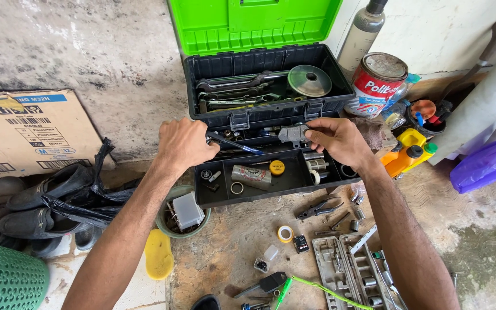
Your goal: Organizing tools and manipulating a mechanical part for repair or assembly.
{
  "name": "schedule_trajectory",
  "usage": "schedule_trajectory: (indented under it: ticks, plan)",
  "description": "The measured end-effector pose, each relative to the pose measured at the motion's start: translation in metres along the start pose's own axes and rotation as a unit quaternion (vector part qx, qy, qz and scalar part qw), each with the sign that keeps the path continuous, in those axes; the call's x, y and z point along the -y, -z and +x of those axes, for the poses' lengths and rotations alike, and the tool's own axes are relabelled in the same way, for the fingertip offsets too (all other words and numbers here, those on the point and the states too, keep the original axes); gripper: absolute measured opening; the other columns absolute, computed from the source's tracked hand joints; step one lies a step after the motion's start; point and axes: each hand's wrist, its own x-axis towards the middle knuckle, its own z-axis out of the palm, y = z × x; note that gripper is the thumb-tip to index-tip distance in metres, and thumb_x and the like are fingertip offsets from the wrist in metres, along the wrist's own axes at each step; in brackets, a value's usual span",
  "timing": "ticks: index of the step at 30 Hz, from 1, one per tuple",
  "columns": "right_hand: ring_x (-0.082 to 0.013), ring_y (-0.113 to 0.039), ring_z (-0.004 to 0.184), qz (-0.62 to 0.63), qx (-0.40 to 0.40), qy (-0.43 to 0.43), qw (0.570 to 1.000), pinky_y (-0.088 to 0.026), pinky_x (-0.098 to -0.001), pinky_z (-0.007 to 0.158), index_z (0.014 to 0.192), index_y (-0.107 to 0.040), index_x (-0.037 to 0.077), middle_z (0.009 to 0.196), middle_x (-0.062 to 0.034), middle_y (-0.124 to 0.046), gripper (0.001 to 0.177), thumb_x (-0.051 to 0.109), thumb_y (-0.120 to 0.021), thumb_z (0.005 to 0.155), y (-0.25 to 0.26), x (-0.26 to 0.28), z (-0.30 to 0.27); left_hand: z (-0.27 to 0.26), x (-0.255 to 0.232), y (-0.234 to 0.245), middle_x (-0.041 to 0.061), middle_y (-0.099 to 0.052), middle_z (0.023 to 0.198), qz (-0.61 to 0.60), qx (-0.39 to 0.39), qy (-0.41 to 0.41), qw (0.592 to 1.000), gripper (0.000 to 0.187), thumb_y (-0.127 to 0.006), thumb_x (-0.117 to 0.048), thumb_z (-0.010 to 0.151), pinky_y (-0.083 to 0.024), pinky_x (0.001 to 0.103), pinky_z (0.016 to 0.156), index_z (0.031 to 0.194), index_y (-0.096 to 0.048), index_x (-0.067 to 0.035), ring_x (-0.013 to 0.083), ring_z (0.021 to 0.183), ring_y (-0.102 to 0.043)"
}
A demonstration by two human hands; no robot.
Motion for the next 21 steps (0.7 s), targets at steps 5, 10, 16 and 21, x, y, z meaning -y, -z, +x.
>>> schedule_trajectory:
  ticks: [5, 10, 16, 21]
  plan:
    - [-0.0093, -0.066, 0.072, 0.05, -0.011, 0.009, 0.999, -0.056, -0.024, 0.066, 0.12, -0.072, -0.003, 0.082, -0.0057, -0.073, 0.03, 0.016, -0.071, 0.097, 0.013, -0.014, 0.003, 0.013, -0.022, -0.03, 0.003, -0.071, 0.074, -0.103, -0.02, -0.135, 0.985, 0.015, -0.069, -0.028, 0.096, -0.064, 0.044, 0.06, 0.097, -0.074, -0.014, 0.0161, 0.055, -0.067]
    - [-0.0091, -0.067, 0.071, 0.082, -0.026, -0.001, 0.996, -0.056, -0.0239, 0.066, 0.115, -0.074, -0.003, 0.081, -0.0048, -0.073, 0.028, 0.016, -0.073, 0.095, 0.021, -0.015, -0.004, 0.007, -0.083, -0.035, 0.0, -0.079, 0.072, -0.156, -0.1, -0.316, 0.93, 0.018, -0.079, -0.032, 0.085, -0.052, 0.047, 0.079, 0.095, -0.079, -0.017, 0.0116, 0.055, -0.069]
    - [-0.0076, -0.066, 0.07, 0.059, -0.006, 0.024, 0.998, -0.057, -0.0236, 0.065, 0.109, -0.079, 0.001, 0.081, -0.0032, -0.074, 0.026, 0.021, -0.078, 0.091, 0.025, -0.012, -0.014, 0.016, -0.116, -0.045, 0.003, -0.076, 0.067, -0.065, -0.013, -0.31, 0.948, 0.037, -0.084, -0.039, 0.077, -0.044, 0.041, 0.074, 0.105, -0.08, -0.016, 0.0199, 0.056, -0.065]
    - [-0.0076, -0.064, 0.069, 0.069, -0.004, 0.013, 0.998, -0.054, -0.0239, 0.061, 0.104, -0.077, 0.001, 0.081, -0.003, -0.074, 0.023, 0.015, -0.082, 0.086, 0.022, -0.015, -0.015, 0.022, -0.119, -0.045, 0.006, -0.069, 0.059, -0.015, 0.038, -0.307, 0.951, 0.028, -0.085, -0.038, 0.076, -0.044, 0.04, 0.076, 0.09, -0.081, -0.013, 0.0202, 0.055, -0.064]
